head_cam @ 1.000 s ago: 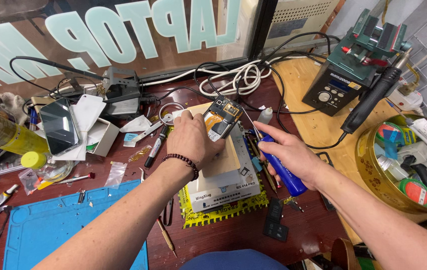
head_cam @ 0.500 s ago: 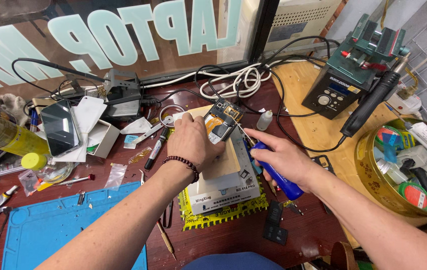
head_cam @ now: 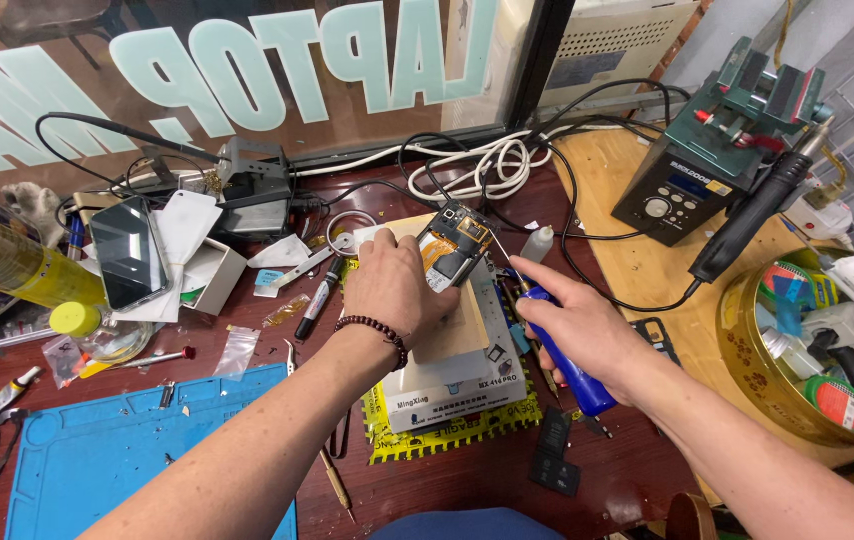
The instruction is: The person repairs a disassembled smartphone on a repair bench. They use a blue-handled screwdriver to work on the phone's internal components, press and reposition a flex cable and parts with their fingers, reach into a parts container, and continue pressing components into place on the phone body.
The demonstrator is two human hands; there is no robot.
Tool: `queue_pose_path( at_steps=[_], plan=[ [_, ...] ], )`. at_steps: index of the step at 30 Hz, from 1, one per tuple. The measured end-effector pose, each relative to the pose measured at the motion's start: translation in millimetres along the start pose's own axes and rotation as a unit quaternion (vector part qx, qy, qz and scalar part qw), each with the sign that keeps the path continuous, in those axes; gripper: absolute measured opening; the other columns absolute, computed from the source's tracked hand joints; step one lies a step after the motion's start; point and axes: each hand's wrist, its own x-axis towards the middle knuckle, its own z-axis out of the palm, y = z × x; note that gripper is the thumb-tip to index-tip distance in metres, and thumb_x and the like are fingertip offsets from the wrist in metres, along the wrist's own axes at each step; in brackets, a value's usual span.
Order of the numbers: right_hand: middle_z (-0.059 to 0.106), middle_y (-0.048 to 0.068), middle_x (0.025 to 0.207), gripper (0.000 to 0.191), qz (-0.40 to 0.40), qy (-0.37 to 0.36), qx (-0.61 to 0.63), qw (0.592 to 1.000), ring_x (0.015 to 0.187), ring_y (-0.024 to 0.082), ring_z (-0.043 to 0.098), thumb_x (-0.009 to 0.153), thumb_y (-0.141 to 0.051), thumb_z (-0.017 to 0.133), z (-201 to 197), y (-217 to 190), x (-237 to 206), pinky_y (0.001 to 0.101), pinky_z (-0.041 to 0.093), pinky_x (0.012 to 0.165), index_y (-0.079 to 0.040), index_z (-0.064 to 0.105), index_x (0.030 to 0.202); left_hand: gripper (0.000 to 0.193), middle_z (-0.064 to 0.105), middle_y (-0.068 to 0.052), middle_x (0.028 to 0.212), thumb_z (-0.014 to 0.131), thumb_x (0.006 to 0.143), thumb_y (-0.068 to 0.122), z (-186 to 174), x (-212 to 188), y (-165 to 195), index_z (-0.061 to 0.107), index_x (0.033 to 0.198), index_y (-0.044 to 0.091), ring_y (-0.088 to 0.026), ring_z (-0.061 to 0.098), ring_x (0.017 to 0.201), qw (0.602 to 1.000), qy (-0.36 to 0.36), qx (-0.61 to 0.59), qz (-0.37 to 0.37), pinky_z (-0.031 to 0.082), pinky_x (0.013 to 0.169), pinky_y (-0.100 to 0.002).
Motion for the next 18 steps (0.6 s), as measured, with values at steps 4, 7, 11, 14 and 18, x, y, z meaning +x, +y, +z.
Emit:
queue_pose_path(
  at_steps=[4, 7, 11, 14, 18],
  plan=[
    [0.057, 0.004, 0.08, 0.061, 0.0, 0.003, -0.009, 1.0, 0.052, 0.013, 0.052, 0.095, -0.027, 0.059, 2.3, -1.9, 0.4, 0.0308, 0.046, 0.044, -0.039, 0.046, 0.153, 0.059, 0.058, -0.018, 0.116, 0.085, 0.069, 0.042, -0.3, -0.6, -0.6, 0.066, 0.106, -0.001, -0.036, 0.06, 0.112, 1.0, 0.0, -0.002, 0.004, 0.056, 0.086, -0.047],
    [0.057, 0.003, 0.081, 0.06, 0.005, 0.009, -0.008, 1.0, 0.052, 0.013, 0.052, 0.095, -0.027, 0.058, 3.7, -3.1, 0.7, 0.0306, 0.046, 0.044, -0.039, 0.046, 0.153, 0.06, 0.058, -0.018, 0.117, 0.085, 0.07, 0.043, -0.5, -1.1, -0.5, 0.066, 0.107, -0.001, -0.036, 0.059, 0.113, 1.0, -0.007, -0.001, -0.002, 0.056, 0.087, -0.048],
    [0.056, 0.004, 0.081, 0.061, 0.009, 0.008, -0.007, 1.0, 0.052, 0.013, 0.051, 0.095, -0.026, 0.058, 3.4, -4.1, -0.6, 0.0308, 0.045, 0.044, -0.039, 0.046, 0.154, 0.06, 0.057, -0.018, 0.116, 0.085, 0.068, 0.041, -0.5, -2.0, -0.8, 0.066, 0.107, 0.0, -0.036, 0.058, 0.114, 1.0, -0.002, -0.005, -0.002, 0.055, 0.088, -0.047],
    [0.056, 0.004, 0.08, 0.061, 0.009, 0.005, -0.007, 1.0, 0.052, 0.013, 0.051, 0.095, -0.026, 0.058, 3.1, -4.0, -1.6, 0.0311, 0.045, 0.044, -0.039, 0.046, 0.154, 0.061, 0.057, -0.018, 0.117, 0.085, 0.068, 0.042, -0.5, -1.9, -0.9, 0.065, 0.108, 0.0, -0.036, 0.058, 0.115, 1.0, -0.008, -0.001, -0.001, 0.055, 0.088, -0.048],
    [0.055, 0.003, 0.08, 0.062, 0.016, 0.008, 0.005, 1.0, 0.053, 0.013, 0.051, 0.095, -0.026, 0.058, 4.6, -3.4, -0.4, 0.0306, 0.046, 0.044, -0.039, 0.045, 0.154, 0.061, 0.057, -0.018, 0.117, 0.085, 0.069, 0.042, -0.5, -2.4, -1.3, 0.065, 0.109, 0.0, -0.036, 0.058, 0.115, 1.0, -0.01, -0.003, -0.003, 0.056, 0.089, -0.047]
  ],
)
